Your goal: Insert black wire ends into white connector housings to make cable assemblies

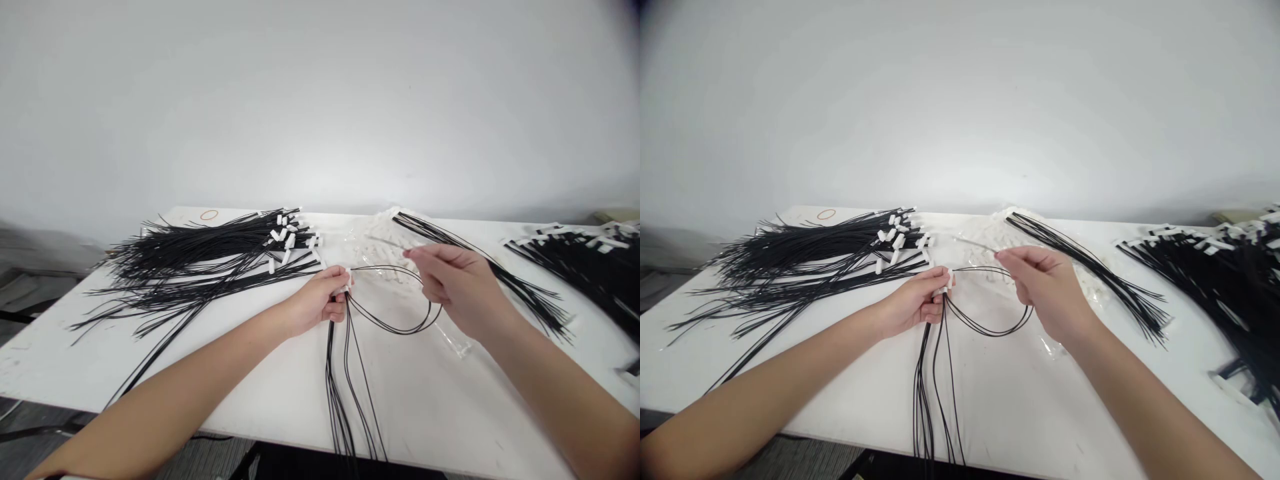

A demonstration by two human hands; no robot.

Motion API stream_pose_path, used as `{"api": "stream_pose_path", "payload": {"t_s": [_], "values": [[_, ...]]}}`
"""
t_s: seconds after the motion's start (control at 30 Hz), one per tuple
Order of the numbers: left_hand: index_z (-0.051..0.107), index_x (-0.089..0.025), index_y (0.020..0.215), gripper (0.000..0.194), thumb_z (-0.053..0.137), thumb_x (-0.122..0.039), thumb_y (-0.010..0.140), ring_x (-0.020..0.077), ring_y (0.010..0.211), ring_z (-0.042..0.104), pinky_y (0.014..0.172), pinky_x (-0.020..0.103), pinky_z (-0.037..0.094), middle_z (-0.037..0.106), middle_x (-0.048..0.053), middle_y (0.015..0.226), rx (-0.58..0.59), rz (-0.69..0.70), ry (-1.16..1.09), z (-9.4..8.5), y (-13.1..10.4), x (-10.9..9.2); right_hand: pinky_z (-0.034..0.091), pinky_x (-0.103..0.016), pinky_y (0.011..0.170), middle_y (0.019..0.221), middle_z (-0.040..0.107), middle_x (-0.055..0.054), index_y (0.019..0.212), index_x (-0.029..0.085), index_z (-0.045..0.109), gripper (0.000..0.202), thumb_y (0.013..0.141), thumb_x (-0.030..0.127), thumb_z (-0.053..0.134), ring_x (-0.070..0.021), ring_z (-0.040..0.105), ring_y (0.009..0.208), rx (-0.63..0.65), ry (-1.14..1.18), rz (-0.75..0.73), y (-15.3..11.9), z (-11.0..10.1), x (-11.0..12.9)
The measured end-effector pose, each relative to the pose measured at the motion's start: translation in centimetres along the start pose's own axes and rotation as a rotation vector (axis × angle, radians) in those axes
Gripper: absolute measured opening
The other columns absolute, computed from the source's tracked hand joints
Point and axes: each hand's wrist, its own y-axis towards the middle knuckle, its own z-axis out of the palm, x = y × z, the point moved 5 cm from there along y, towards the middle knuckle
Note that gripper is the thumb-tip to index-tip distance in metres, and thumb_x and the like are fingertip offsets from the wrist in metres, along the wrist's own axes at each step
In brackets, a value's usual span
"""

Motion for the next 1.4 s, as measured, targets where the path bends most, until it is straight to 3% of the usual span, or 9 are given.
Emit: {"api": "stream_pose_path", "payload": {"t_s": [0.07, 0.23, 0.9, 1.23, 1.4], "values": [[0.042, -0.019, 0.077, 0.016, 0.048, -0.034, 0.080, 0.0009, 0.037, 0.022, 0.040, 0.017, 0.022, 0.033, -0.005, 0.054, 0.012, 0.003, -0.011, 0.0, 0.0, 0.0, 0.019, -0.017, 0.036, 0.043, 0.031, 0.006, 0.068, 0.017, 0.063, 0.024, 0.062, 0.040, 0.069, -0.0019, 0.025, 0.039, -0.025, -0.157, -0.003, -0.6, 0.6, 0.0], [0.041, -0.020, 0.078, 0.015, 0.046, -0.033, 0.081, 0.0011, 0.037, 0.022, 0.041, 0.017, 0.022, 0.034, -0.005, 0.055, 0.043, 0.013, -0.024, 0.0, 0.0, 0.0, 0.024, -0.017, 0.038, 0.051, 0.046, 0.001, 0.064, 0.016, 0.063, 0.022, 0.066, 0.038, 0.066, -0.0035, 0.034, 0.045, -0.010, -0.385, -0.074, -1.2, 1.3, 0.5], [0.041, -0.020, 0.077, 0.017, 0.048, -0.036, 0.080, 0.0015, 0.037, 0.021, 0.041, 0.017, 0.021, 0.032, -0.005, 0.054, 0.064, 0.020, 0.009, 0.1, -0.1, -0.2, 0.030, -0.018, 0.043, 0.056, 0.053, 0.001, 0.069, 0.018, 0.064, 0.017, 0.070, 0.035, 0.060, -0.0048, 0.037, 0.048, -0.036, -0.525, -0.214, -1.1, 1.4, 0.1], [0.040, -0.021, 0.077, 0.018, 0.048, -0.037, 0.080, 0.0016, 0.037, 0.021, 0.040, 0.018, 0.020, 0.032, -0.006, 0.055, 0.068, -0.002, 0.007, 0.1, -0.1, -0.2, 0.037, -0.018, 0.049, 0.065, 0.059, 0.001, 0.071, 0.020, 0.064, 0.013, 0.075, 0.029, 0.055, -0.0052, 0.046, 0.053, 0.030, -0.700, -0.444, -1.3, 1.6, 0.3], [0.040, -0.020, 0.076, 0.020, 0.049, -0.038, 0.079, 0.0013, 0.038, 0.021, 0.041, 0.018, 0.021, 0.032, -0.006, 0.056, 0.080, 0.005, 0.032, 0.3, -0.1, -0.3, 0.037, -0.018, 0.048, 0.061, 0.056, 0.002, 0.071, 0.020, 0.063, 0.013, 0.075, 0.029, 0.055, -0.0045, 0.043, 0.051, 0.022, -0.731, -0.450, -1.5, 1.8, 0.4]]}}
